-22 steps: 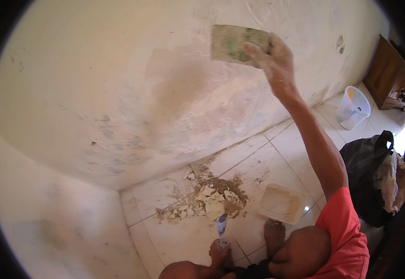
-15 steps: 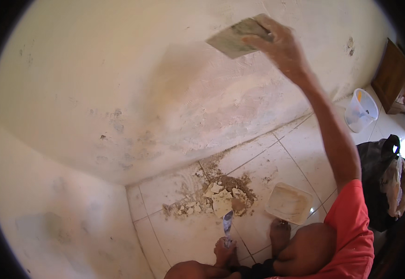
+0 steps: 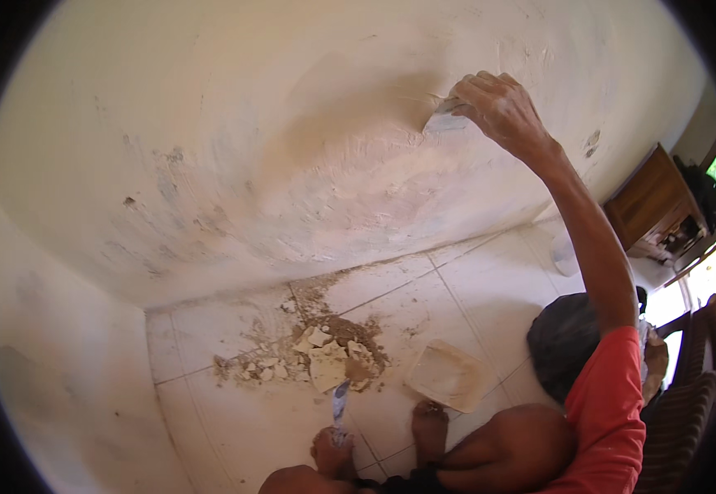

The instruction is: The person scrapes a wall surface, scoops putty from a container onto putty knives, and applies the putty across the wall using the knives.

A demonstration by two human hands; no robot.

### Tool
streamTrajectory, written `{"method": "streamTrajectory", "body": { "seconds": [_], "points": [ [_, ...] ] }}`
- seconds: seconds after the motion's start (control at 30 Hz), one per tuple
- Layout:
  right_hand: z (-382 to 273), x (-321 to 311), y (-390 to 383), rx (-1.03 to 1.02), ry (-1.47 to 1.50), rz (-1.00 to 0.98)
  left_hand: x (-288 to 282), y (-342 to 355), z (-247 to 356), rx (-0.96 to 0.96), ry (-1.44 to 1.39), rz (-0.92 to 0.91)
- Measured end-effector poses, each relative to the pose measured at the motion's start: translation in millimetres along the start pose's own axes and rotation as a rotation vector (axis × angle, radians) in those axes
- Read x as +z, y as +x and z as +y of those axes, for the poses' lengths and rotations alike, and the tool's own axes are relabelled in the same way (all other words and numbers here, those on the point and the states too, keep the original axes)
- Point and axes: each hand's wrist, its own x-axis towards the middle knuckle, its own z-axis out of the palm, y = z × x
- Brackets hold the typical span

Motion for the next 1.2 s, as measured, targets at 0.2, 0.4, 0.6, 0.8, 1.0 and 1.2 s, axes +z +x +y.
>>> {"method": "streamTrajectory", "body": {
  "seconds": [0.2, 0.4, 0.6, 0.8, 1.0, 1.2],
  "points": [
    [12, -16, 34, -0.022, -0.110, 0.084, -2, 0, -2, 0.035, 0.020, 0.036],
    [23, -51, 71, -0.005, -0.164, 0.149, 2, 3, -11, 0.165, -0.070, 0.073],
    [58, -97, 59, 0.528, 0.128, 0.175, 8, 5, -19, 0.173, -0.050, 0.041],
    [19, -54, 0, 0.205, 0.182, -0.020, 2, 6, -12, 0.137, -0.023, 0.006],
    [-7, -12, 7, -0.006, -0.005, -0.089, 4, 9, -19, 0.148, -0.091, -0.002],
    [-2, -28, 46, 0.002, -0.053, 0.003, 4, 8, -19, 0.143, -0.070, 0.004]
  ]
}}
